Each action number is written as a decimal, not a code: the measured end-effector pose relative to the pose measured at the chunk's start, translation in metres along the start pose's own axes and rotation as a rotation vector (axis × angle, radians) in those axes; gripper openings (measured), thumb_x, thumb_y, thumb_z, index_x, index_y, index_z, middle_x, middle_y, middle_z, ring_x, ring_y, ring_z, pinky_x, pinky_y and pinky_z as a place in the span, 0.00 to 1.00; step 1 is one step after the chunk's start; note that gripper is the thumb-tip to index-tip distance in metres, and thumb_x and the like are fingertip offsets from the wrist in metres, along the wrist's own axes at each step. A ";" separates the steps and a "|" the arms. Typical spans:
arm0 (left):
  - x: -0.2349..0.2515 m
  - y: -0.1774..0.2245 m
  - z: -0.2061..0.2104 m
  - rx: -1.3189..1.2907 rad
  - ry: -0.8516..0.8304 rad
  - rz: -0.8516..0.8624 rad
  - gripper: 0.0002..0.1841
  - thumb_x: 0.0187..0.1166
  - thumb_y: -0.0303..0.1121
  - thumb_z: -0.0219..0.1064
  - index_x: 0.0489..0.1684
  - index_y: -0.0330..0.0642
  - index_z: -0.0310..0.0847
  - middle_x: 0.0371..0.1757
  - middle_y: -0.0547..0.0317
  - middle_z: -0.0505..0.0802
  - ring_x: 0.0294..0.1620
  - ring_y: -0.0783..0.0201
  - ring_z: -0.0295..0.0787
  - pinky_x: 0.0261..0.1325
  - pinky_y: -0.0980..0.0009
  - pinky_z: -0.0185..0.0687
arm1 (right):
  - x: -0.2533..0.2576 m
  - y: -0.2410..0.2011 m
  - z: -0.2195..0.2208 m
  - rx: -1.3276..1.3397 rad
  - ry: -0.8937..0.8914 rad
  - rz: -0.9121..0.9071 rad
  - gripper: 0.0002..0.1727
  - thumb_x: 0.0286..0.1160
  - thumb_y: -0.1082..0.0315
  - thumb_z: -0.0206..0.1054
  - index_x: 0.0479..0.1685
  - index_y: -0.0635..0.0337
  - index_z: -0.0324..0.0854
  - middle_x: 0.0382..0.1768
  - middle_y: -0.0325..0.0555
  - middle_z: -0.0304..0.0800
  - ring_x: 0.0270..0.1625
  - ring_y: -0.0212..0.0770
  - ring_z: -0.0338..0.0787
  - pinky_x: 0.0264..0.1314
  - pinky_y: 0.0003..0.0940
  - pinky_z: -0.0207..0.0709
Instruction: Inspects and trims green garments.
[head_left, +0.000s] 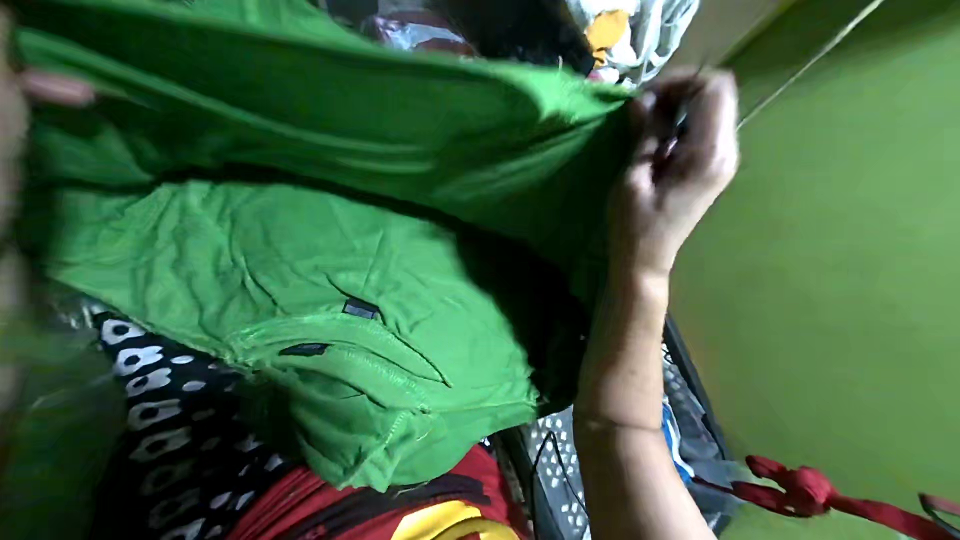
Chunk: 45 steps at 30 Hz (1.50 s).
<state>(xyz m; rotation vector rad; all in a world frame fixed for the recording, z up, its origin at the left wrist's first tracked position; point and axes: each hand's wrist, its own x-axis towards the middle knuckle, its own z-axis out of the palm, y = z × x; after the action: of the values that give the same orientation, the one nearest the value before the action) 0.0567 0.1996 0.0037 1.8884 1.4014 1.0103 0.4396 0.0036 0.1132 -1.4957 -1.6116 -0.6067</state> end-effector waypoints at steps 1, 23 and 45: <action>0.009 0.014 0.011 0.081 0.040 0.075 0.22 0.93 0.40 0.51 0.62 0.26 0.77 0.53 0.46 0.87 0.54 0.71 0.84 0.60 0.71 0.80 | 0.007 0.010 0.012 -0.110 0.015 0.053 0.11 0.80 0.78 0.58 0.51 0.76 0.83 0.39 0.55 0.91 0.38 0.39 0.89 0.42 0.31 0.80; -0.055 0.044 0.009 0.050 -0.062 0.286 0.19 0.84 0.36 0.65 0.72 0.46 0.85 0.86 0.34 0.71 0.88 0.42 0.64 0.87 0.50 0.59 | 0.002 0.023 0.032 -0.146 -0.702 0.328 0.17 0.87 0.68 0.58 0.63 0.72 0.79 0.52 0.74 0.86 0.53 0.71 0.87 0.56 0.72 0.75; -0.151 0.043 0.027 -0.400 -0.335 -0.144 0.08 0.85 0.30 0.63 0.44 0.36 0.86 0.35 0.61 0.90 0.35 0.73 0.86 0.44 0.73 0.85 | -0.069 -0.107 0.067 0.891 -1.127 0.350 0.18 0.79 0.72 0.64 0.66 0.64 0.74 0.45 0.41 0.90 0.43 0.26 0.89 0.47 0.25 0.85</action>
<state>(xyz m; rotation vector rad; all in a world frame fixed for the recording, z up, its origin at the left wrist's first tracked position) 0.0768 0.0421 -0.0117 1.5513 1.0348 0.7900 0.3157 0.0002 0.0410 -1.3482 -1.8742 1.2324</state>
